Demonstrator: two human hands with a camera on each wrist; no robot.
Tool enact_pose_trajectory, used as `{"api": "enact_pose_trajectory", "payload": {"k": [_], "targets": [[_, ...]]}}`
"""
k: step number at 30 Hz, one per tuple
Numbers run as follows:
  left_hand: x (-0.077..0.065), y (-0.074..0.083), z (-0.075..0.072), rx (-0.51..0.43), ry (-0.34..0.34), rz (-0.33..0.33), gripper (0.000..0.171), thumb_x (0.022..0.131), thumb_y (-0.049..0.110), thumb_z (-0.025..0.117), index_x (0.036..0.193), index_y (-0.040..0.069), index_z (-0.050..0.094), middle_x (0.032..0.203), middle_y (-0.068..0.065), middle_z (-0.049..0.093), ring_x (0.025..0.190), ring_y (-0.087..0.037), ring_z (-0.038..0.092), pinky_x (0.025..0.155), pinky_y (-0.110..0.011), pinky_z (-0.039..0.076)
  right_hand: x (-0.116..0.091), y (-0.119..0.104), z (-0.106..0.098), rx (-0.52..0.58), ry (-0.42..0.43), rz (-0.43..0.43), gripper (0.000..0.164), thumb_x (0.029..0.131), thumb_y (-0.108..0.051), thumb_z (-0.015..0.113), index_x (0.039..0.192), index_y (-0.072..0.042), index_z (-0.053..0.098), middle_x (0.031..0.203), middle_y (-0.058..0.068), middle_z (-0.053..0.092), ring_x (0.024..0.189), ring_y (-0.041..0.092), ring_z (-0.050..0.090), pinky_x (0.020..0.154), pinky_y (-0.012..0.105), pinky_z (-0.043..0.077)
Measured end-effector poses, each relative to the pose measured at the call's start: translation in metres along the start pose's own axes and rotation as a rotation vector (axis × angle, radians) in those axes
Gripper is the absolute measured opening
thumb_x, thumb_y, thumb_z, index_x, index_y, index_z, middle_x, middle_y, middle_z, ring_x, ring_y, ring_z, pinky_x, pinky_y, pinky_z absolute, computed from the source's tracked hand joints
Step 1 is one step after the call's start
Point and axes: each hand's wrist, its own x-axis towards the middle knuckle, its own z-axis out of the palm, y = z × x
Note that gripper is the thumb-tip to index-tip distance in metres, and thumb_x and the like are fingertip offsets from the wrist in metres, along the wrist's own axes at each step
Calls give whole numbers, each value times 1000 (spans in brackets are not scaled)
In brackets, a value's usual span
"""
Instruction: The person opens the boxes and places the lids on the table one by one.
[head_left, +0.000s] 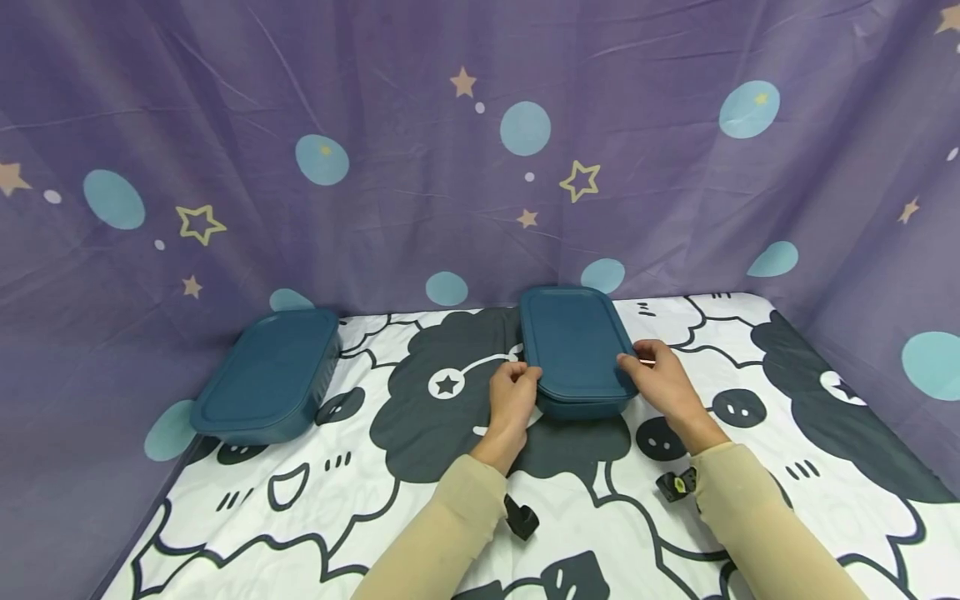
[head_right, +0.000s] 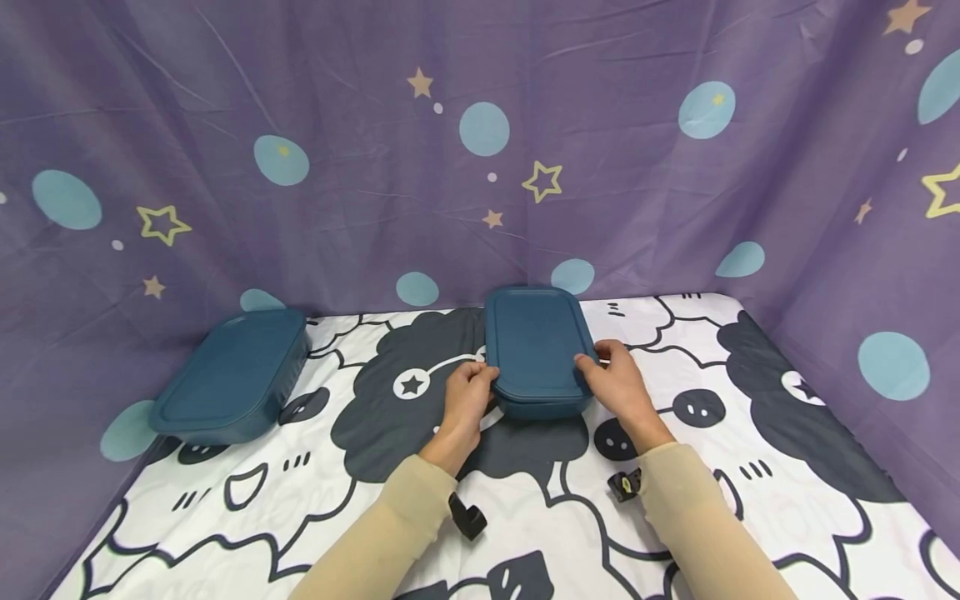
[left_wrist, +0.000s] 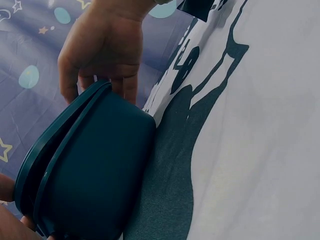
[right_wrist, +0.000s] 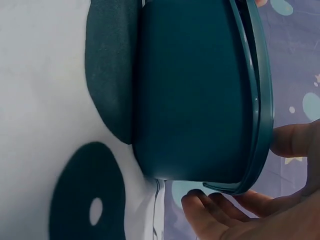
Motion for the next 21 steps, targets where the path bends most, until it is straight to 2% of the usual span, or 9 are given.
{"api": "enact_pose_trajectory", "payload": {"k": [7,12,15,21], "targets": [[1,-1,0,1,0,4,13,81,13,63,88,3,62,86,-6,55,84,-21,52,73,-32,43,-4,-4,0,-57,29,-75,53,96,-28,53,135,6,41,138,28,42,126,44,42,97,54,40],[0,-1,0,3,3,-3,13,80,13,63,88,3,62,87,-6,55,84,-21,52,73,-32,43,-6,-6,3,-127,72,-178,46,95,-23,55,129,7,49,131,28,46,122,45,45,96,54,41],[0,0,0,3,5,4,13,80,13,63,88,3,62,87,-6,55,84,-21,52,74,-32,43,-7,-7,4,-161,92,-220,44,94,-22,56,125,8,52,127,29,46,120,44,45,97,55,39],[0,1,0,6,5,3,11,80,13,63,86,4,62,86,-5,55,84,-20,52,74,-31,43,-9,-9,7,-204,113,-241,40,92,-22,58,120,6,56,126,29,49,123,43,42,101,55,32]]}}
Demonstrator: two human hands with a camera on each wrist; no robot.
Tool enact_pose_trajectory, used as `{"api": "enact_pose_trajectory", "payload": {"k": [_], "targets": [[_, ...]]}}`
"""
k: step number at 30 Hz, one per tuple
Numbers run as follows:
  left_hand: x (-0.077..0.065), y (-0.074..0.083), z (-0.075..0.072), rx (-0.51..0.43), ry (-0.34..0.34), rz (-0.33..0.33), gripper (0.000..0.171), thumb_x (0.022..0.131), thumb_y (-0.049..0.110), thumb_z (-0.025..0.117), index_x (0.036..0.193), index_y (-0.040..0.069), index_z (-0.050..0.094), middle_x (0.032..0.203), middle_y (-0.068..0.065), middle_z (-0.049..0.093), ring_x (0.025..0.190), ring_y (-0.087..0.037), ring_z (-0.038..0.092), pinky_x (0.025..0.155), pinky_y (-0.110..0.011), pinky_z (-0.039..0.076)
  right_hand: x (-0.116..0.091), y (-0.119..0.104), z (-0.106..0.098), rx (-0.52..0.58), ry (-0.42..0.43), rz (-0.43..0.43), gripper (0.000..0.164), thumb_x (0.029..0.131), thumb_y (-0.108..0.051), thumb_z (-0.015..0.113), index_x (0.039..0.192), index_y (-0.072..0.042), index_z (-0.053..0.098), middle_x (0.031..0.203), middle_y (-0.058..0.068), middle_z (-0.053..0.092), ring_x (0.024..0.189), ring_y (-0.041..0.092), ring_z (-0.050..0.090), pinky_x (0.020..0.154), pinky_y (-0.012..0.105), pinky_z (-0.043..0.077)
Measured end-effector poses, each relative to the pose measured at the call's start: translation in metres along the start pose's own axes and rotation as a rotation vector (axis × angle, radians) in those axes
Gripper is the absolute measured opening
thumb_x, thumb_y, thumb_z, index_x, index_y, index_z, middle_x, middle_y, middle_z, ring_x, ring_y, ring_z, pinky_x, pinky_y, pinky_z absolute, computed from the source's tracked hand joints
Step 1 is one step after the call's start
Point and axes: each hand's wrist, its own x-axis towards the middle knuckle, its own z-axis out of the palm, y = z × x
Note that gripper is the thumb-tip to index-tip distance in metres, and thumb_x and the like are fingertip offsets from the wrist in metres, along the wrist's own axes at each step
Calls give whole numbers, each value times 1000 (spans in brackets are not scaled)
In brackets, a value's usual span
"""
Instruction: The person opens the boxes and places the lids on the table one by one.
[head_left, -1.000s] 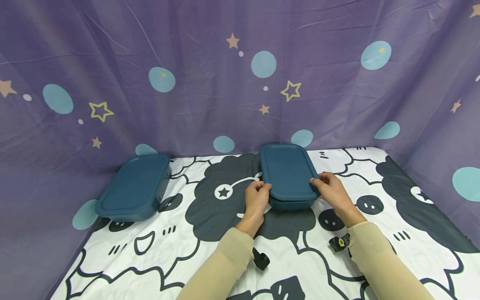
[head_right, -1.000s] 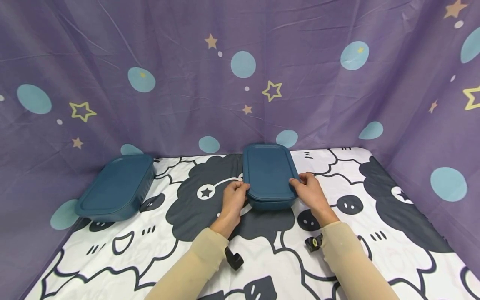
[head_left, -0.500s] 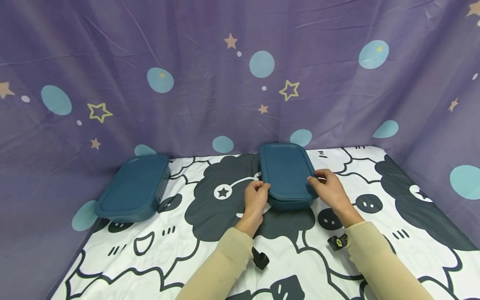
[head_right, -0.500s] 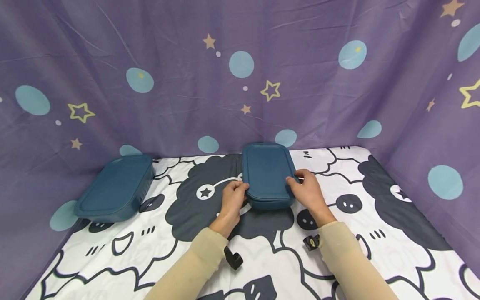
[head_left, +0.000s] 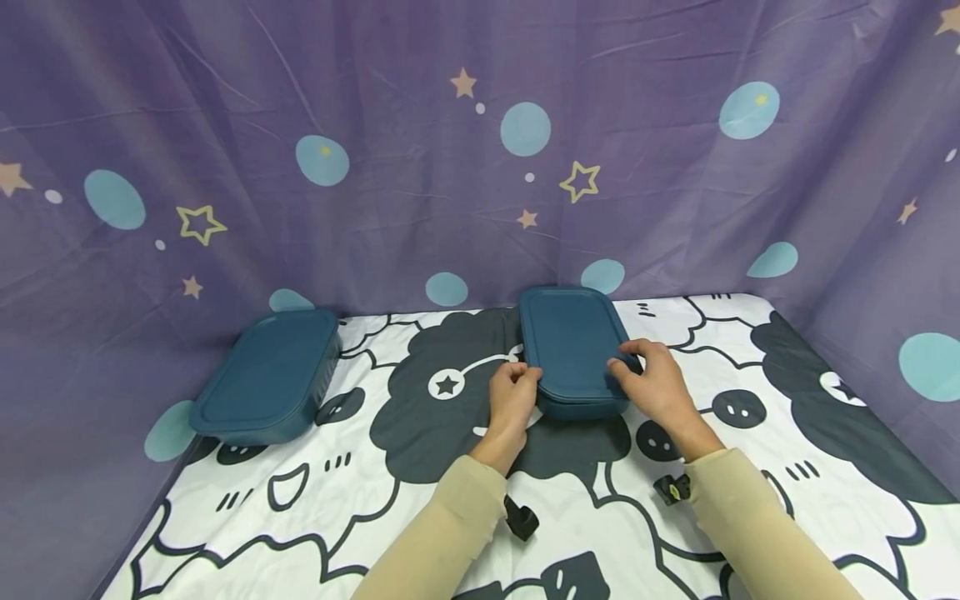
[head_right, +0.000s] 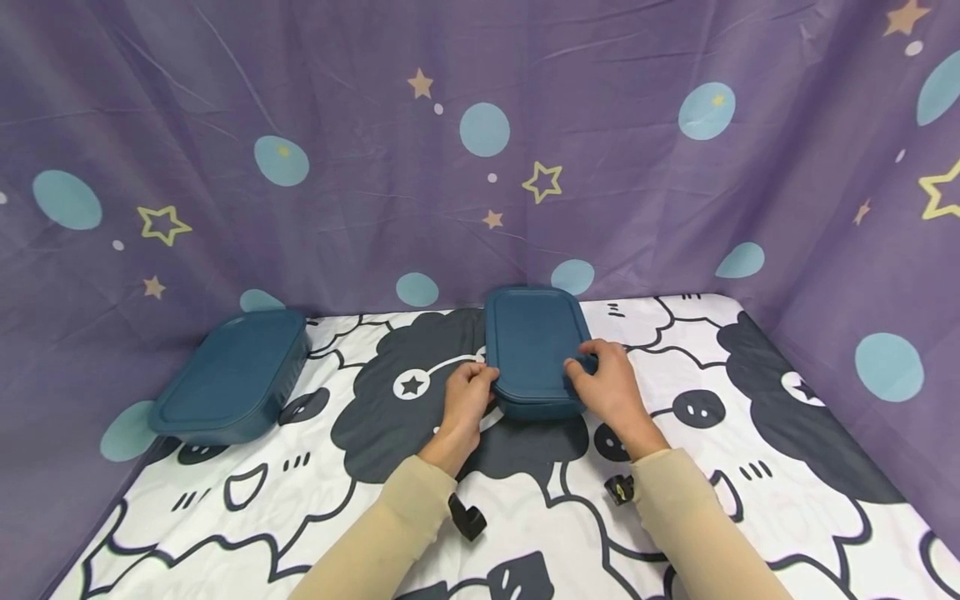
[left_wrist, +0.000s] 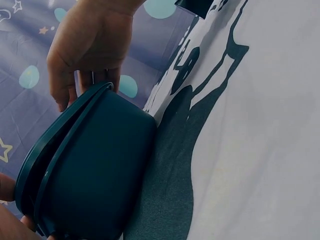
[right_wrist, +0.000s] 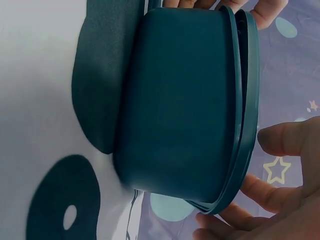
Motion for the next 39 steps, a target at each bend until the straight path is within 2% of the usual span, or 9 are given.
{"api": "enact_pose_trajectory", "payload": {"k": [7,16,26,39], "targets": [[-1,1,0,2,-1,-5,13,80,14,63,88,4,62,87,-6,56,85,-21,52,75,-33,43,-2,-2,4,-26,30,-72,30,90,-17,61,112,3,63,119,24,54,117,40,47,99,53,35],[-1,-1,1,2,-5,-17,14,81,14,63,90,4,62,88,-5,56,85,-20,52,75,-32,43,-5,-4,8,-33,160,-235,13,85,-8,67,96,-1,69,103,17,62,102,34,56,90,49,42],[-1,0,-1,2,-9,-10,15,81,14,63,90,3,62,89,-7,56,86,-21,52,76,-33,43,-12,-15,11,-81,132,-312,15,85,-10,69,98,-2,69,103,14,62,98,34,58,85,51,44],[0,-2,-1,-1,-6,-5,14,80,14,64,89,3,62,88,-6,56,84,-20,52,73,-32,43,-18,-24,16,-208,128,-445,15,81,-14,74,94,-8,69,93,4,62,90,25,57,76,44,48]]}}
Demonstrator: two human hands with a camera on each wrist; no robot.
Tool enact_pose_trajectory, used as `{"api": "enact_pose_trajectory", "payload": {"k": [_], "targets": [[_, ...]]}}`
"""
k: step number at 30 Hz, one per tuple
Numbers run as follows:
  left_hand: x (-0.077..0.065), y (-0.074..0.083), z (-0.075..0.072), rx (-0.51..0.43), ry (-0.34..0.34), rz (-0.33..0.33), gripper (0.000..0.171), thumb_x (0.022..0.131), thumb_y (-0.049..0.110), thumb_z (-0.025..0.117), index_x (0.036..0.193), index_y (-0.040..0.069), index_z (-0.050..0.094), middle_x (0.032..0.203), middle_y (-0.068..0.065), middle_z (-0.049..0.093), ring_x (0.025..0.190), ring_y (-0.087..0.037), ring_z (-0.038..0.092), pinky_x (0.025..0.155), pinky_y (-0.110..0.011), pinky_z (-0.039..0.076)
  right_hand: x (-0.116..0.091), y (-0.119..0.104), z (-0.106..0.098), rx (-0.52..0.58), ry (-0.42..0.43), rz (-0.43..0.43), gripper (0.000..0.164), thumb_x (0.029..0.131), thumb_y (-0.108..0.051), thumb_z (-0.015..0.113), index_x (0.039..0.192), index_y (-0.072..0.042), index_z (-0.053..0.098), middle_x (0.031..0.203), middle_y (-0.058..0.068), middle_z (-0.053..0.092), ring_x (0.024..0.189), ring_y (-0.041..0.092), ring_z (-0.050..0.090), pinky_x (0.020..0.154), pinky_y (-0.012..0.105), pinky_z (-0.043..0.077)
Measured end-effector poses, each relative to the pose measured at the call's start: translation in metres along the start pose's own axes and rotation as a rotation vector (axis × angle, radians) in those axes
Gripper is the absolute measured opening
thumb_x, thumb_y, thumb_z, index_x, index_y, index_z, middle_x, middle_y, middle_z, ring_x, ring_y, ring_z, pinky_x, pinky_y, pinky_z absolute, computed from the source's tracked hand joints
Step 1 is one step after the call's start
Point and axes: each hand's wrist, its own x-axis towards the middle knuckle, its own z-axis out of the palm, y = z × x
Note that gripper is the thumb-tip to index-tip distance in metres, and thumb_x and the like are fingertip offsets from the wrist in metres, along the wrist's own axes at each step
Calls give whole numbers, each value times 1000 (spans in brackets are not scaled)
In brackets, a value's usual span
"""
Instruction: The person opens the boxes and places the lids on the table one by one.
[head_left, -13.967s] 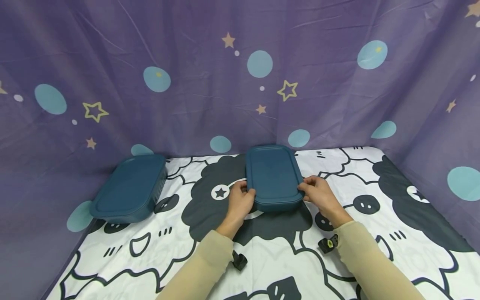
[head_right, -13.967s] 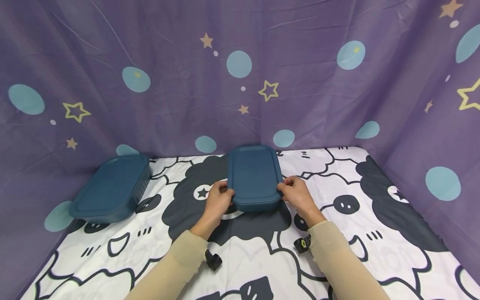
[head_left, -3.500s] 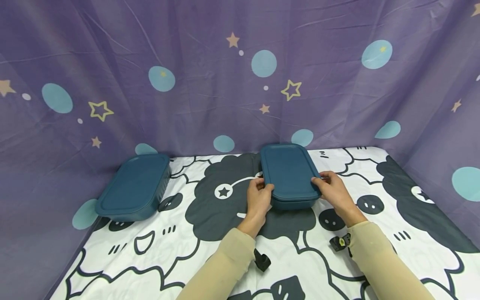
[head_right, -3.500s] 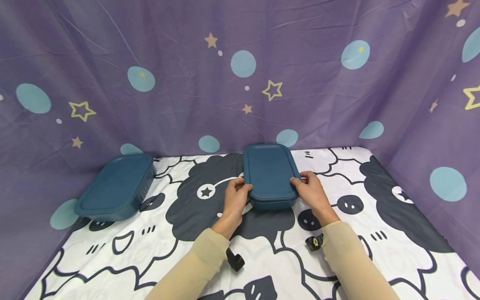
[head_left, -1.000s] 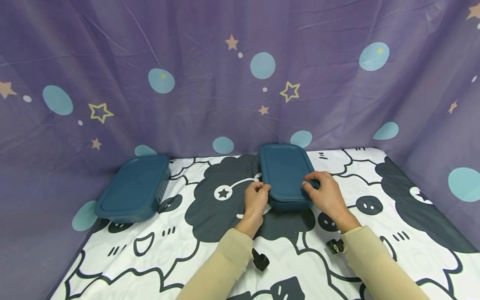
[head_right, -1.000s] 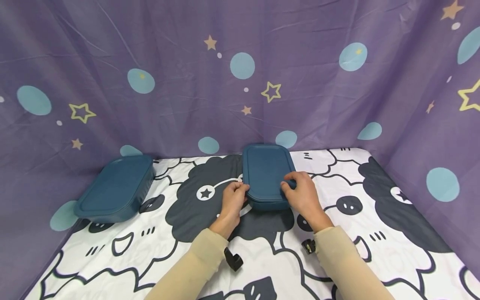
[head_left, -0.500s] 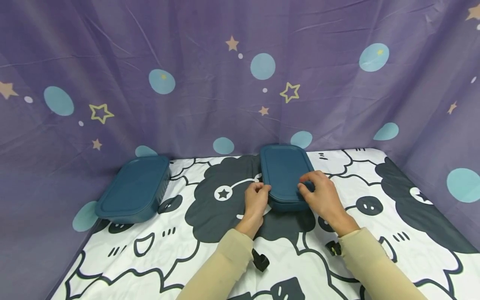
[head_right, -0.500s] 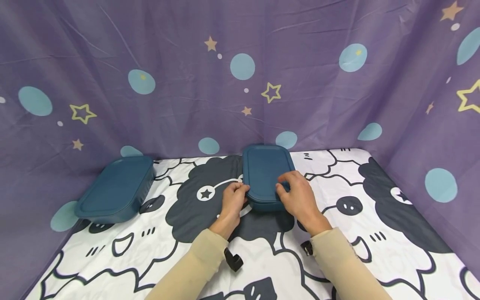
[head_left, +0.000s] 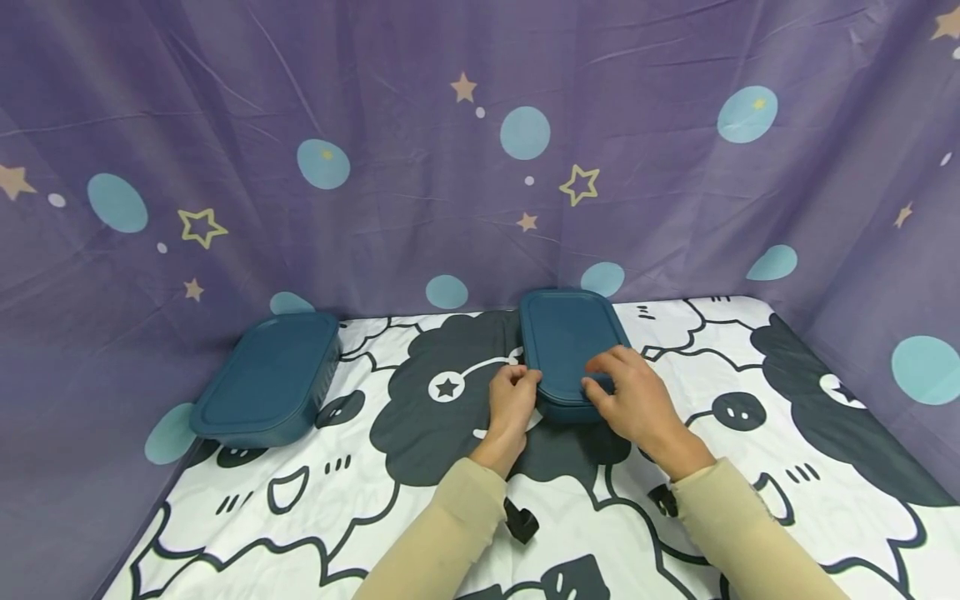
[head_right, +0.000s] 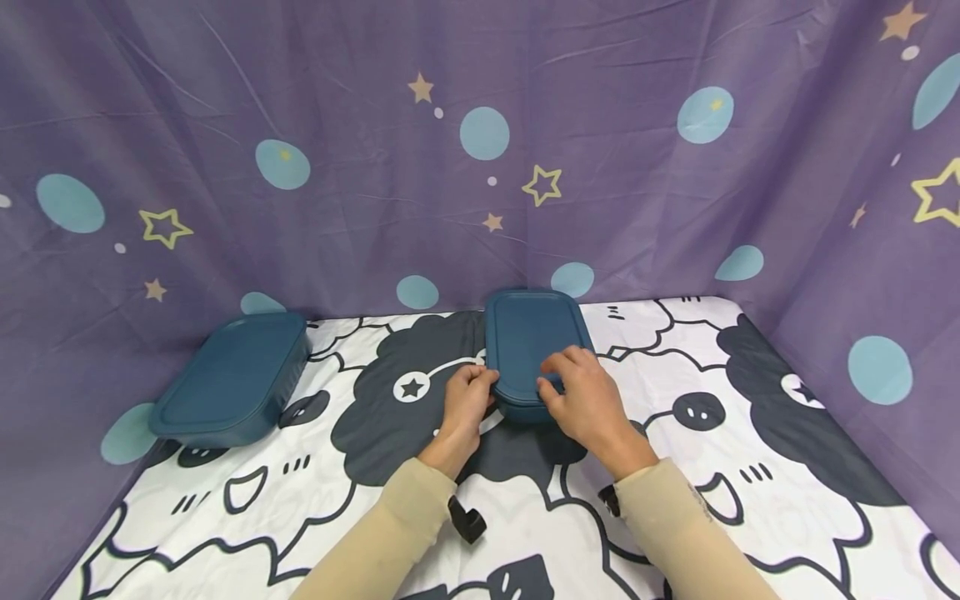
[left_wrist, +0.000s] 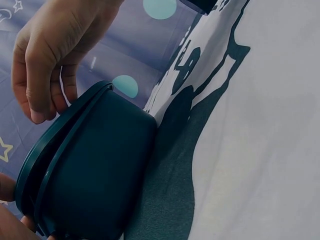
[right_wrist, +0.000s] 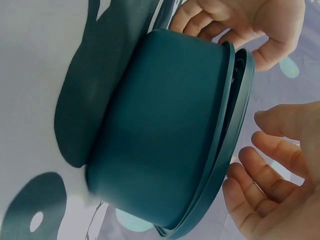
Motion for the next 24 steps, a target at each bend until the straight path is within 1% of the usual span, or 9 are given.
{"api": "enact_pose_trajectory", "payload": {"k": [7,13,18,24], "targets": [[0,1,1,-4,4,4,14,80,14,64,89,3,62,88,-6,56,84,-20,52,73,-31,43,-3,-6,4,-56,-4,-71,16,80,-17,76,92,-9,69,91,2,60,85,22,55,69,40,48],[0,2,1,-8,13,7,14,79,14,64,88,4,62,86,-5,56,82,-19,52,72,-30,43,-4,-7,7,-77,-28,-91,18,82,-22,74,93,-10,69,91,2,59,85,21,55,69,39,48],[0,2,1,-5,12,7,13,79,14,64,88,4,62,85,-5,56,82,-19,52,72,-30,43,-4,-9,7,-104,-47,-115,22,82,-28,73,94,-11,69,89,1,58,82,21,54,68,39,48],[0,2,1,-5,1,4,14,81,15,64,89,4,62,88,-6,56,83,-20,52,73,-31,43,-4,-8,7,-132,-54,-188,24,79,-31,75,93,-11,70,85,0,56,77,19,52,65,37,46]]}}
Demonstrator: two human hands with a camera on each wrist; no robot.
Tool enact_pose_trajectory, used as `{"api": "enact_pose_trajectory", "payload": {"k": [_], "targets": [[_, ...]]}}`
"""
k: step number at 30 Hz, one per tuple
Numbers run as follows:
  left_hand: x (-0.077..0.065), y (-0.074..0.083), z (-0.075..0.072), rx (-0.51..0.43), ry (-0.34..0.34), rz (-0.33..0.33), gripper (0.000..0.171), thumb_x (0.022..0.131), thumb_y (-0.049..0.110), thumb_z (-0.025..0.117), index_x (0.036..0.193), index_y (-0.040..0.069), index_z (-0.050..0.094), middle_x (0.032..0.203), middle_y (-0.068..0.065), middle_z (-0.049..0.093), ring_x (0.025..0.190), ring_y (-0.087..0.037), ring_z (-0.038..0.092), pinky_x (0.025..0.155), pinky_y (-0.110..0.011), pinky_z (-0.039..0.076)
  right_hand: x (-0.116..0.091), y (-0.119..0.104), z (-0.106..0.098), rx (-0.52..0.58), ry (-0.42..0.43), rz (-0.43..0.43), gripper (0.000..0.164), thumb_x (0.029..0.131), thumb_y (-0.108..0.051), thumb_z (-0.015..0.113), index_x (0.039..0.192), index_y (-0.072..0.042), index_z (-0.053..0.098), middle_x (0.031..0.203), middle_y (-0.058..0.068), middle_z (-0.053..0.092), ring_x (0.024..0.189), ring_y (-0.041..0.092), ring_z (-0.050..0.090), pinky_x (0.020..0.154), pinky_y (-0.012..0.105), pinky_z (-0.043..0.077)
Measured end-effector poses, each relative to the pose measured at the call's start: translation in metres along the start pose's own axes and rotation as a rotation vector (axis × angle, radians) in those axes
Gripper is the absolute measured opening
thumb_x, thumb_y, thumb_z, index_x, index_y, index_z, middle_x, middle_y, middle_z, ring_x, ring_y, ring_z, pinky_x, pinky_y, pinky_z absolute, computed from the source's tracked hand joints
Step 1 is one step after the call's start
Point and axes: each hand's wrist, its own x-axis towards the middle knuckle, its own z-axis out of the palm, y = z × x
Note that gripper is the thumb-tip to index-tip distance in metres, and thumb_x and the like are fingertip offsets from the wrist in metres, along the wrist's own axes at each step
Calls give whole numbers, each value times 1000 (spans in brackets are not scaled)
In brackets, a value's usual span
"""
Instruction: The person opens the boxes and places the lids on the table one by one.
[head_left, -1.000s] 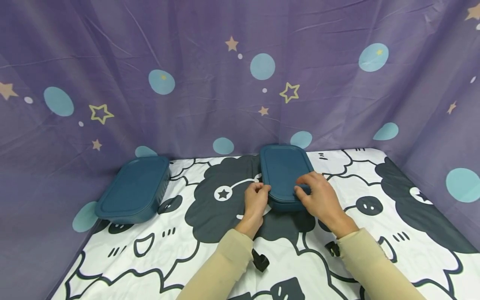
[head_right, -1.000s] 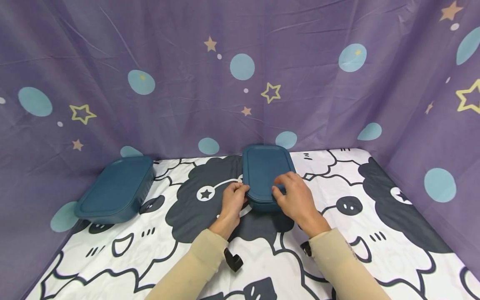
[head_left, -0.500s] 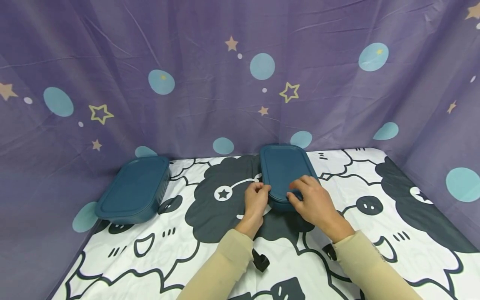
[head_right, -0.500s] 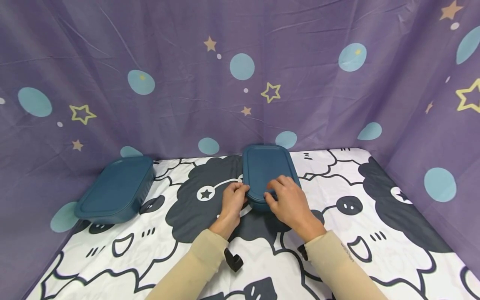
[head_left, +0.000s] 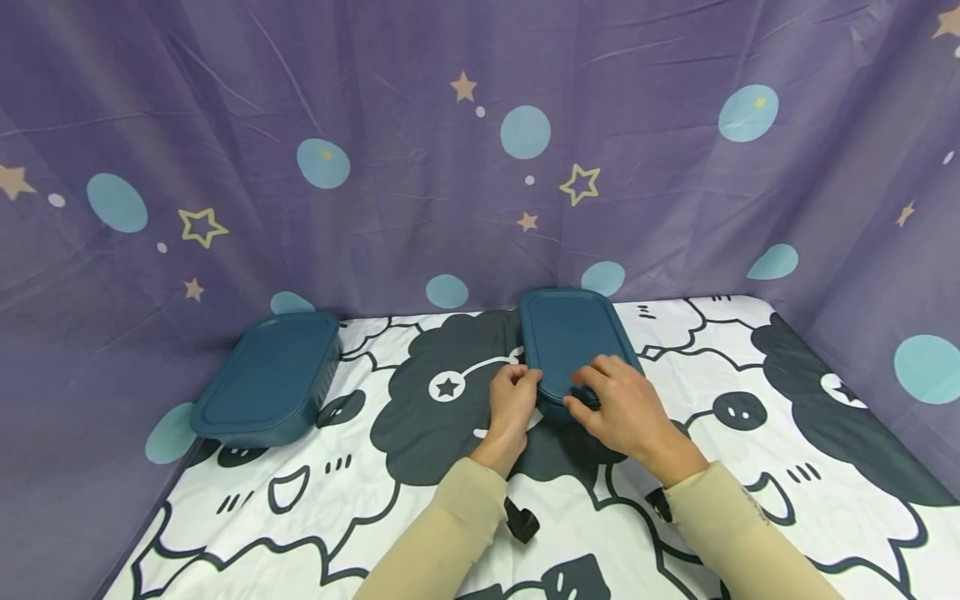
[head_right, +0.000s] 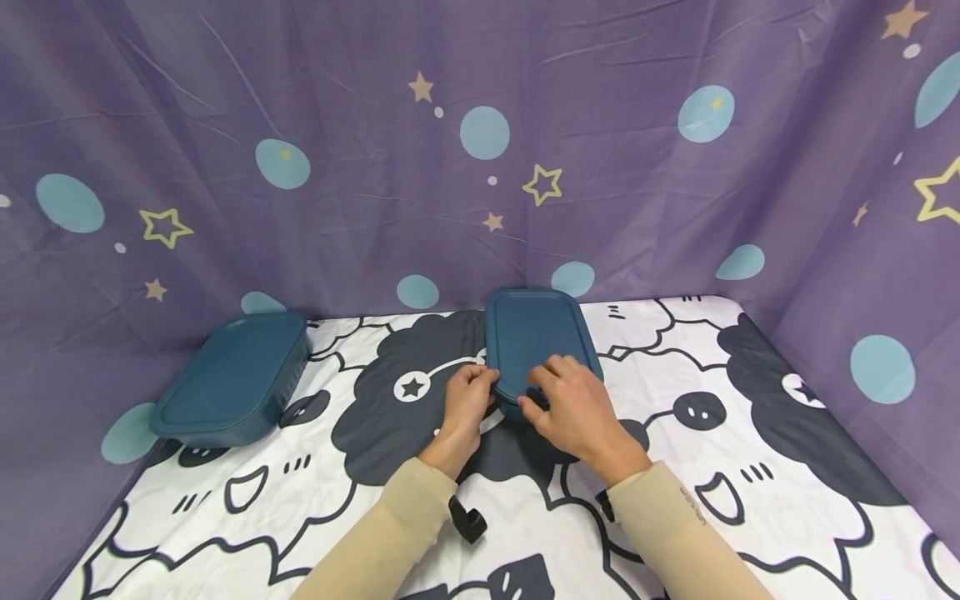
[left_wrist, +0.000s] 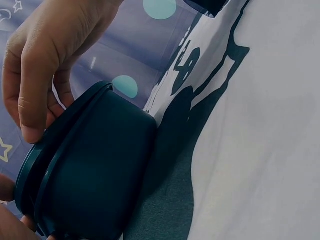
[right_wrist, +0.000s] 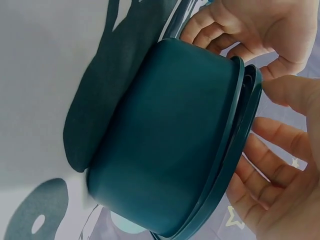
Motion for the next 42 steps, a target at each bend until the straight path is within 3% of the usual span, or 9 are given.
{"api": "enact_pose_trajectory", "payload": {"k": [9,42], "targets": [[0,0,0,0,0,3,15,81,15,64,90,3,63,87,-6,57,82,-19,52,72,-31,43,0,1,2,-52,-24,-94,28,75,-29,80,94,-11,69,89,0,56,77,19,52,65,34,46],[0,-1,2,-2,20,18,10,78,13,64,84,5,63,81,-3,56,79,-18,51,71,-29,42,-1,0,0,-156,-80,-181,28,75,-23,82,96,-11,69,82,1,53,71,19,50,59,32,41]]}}
